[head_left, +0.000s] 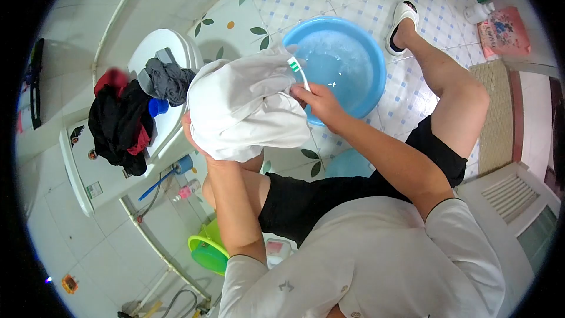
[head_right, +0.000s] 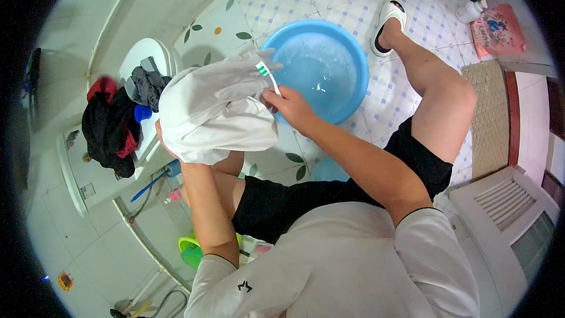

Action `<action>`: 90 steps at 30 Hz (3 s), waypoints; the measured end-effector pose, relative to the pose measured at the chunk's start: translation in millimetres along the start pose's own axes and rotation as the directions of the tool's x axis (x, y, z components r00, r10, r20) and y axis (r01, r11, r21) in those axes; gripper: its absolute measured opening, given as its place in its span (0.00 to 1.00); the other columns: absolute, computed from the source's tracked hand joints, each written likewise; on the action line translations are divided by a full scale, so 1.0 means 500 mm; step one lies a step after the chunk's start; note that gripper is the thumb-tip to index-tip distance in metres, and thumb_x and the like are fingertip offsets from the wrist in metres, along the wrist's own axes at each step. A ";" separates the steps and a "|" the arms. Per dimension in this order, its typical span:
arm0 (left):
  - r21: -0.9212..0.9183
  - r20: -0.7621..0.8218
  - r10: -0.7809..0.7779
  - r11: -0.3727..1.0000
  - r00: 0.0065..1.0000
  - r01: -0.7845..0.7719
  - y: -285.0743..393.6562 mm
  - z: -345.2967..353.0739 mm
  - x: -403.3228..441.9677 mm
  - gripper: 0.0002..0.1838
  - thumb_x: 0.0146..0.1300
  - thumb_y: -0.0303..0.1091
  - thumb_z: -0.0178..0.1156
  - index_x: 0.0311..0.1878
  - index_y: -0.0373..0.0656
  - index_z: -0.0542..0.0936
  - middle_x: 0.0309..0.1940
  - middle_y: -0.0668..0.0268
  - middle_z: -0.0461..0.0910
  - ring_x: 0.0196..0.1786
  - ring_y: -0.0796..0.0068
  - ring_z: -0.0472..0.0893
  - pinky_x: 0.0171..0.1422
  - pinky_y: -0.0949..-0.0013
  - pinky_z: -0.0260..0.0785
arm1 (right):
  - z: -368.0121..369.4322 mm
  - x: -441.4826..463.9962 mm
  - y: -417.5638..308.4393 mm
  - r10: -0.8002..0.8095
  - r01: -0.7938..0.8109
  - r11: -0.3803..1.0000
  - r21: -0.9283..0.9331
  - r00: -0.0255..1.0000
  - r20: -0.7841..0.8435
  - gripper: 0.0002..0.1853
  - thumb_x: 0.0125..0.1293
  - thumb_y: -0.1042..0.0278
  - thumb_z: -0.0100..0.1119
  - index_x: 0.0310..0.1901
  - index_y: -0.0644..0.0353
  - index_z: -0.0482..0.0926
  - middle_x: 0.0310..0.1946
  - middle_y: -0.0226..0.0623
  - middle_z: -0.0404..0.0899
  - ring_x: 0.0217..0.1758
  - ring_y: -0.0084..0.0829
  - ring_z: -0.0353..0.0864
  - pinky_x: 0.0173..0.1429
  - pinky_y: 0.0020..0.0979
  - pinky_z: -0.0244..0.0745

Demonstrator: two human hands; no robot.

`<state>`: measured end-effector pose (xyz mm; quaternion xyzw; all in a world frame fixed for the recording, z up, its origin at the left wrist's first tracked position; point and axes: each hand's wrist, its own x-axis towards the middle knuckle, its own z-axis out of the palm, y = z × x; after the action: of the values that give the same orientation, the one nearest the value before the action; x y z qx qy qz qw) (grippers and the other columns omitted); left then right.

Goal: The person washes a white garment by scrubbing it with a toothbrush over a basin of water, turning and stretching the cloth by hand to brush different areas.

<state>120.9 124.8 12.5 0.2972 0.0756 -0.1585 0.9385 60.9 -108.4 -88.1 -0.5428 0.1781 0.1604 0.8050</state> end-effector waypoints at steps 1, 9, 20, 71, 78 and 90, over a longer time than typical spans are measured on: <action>0.012 -0.008 0.013 1.000 1.000 -0.013 0.001 0.003 0.000 0.28 0.66 0.51 0.44 0.57 0.37 0.74 0.56 0.54 0.76 0.58 0.52 0.73 0.68 0.51 0.61 | -0.002 0.006 0.003 -0.056 0.055 0.998 -0.038 0.998 -0.011 0.18 0.65 0.56 0.58 0.45 0.65 0.81 0.35 0.37 0.83 0.39 0.28 0.79 0.46 0.29 0.71; -0.012 0.176 -0.006 1.000 0.984 0.008 -0.007 0.026 -0.007 0.24 0.66 0.47 0.45 0.52 0.35 0.76 0.52 0.54 0.78 0.55 0.56 0.75 0.65 0.54 0.65 | -0.015 0.026 0.008 -0.050 0.046 0.971 -0.234 0.999 -0.013 0.18 0.61 0.58 0.62 0.48 0.61 0.80 0.38 0.35 0.82 0.43 0.29 0.78 0.50 0.29 0.70; -0.075 0.167 -0.094 0.991 0.981 0.108 0.001 0.026 -0.008 0.28 0.62 0.48 0.47 0.55 0.32 0.75 0.54 0.51 0.77 0.58 0.53 0.74 0.68 0.54 0.62 | -0.015 0.054 -0.026 -0.101 0.074 0.978 -0.197 0.986 -0.131 0.12 0.64 0.61 0.59 0.42 0.61 0.79 0.30 0.33 0.78 0.34 0.25 0.74 0.42 0.31 0.70; 0.538 -0.168 -0.098 0.825 0.981 0.175 -0.086 0.103 -0.013 0.35 0.60 0.49 0.59 0.63 0.32 0.67 0.56 0.53 0.75 0.56 0.60 0.78 0.60 0.60 0.70 | 0.088 -0.052 -0.361 -0.093 0.148 0.976 -0.157 0.946 0.310 0.14 0.68 0.67 0.53 0.53 0.61 0.75 0.47 0.40 0.77 0.48 0.27 0.77 0.51 0.30 0.74; 0.678 -0.028 -0.142 0.725 0.989 0.123 -0.097 0.083 -0.025 0.28 0.61 0.39 0.64 0.60 0.33 0.70 0.50 0.60 0.78 0.51 0.69 0.79 0.55 0.68 0.70 | 0.138 -0.014 -0.330 0.008 0.119 0.953 -0.277 0.909 0.416 0.17 0.71 0.66 0.49 0.58 0.61 0.70 0.44 0.39 0.76 0.46 0.30 0.77 0.48 0.33 0.74; 0.280 -0.140 -0.203 0.931 0.969 0.236 -0.086 0.070 0.001 0.29 0.61 0.40 0.58 0.62 0.31 0.68 0.55 0.50 0.76 0.56 0.56 0.78 0.64 0.57 0.69 | 0.029 -0.076 -0.195 -0.278 0.278 0.961 0.009 0.961 -0.004 0.16 0.73 0.65 0.48 0.57 0.63 0.70 0.46 0.39 0.78 0.45 0.27 0.79 0.45 0.28 0.78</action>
<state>108.3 71.2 17.9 0.4314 0.1349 -0.2555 0.8546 73.1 -132.5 13.9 -0.5586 0.1021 0.0441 0.8219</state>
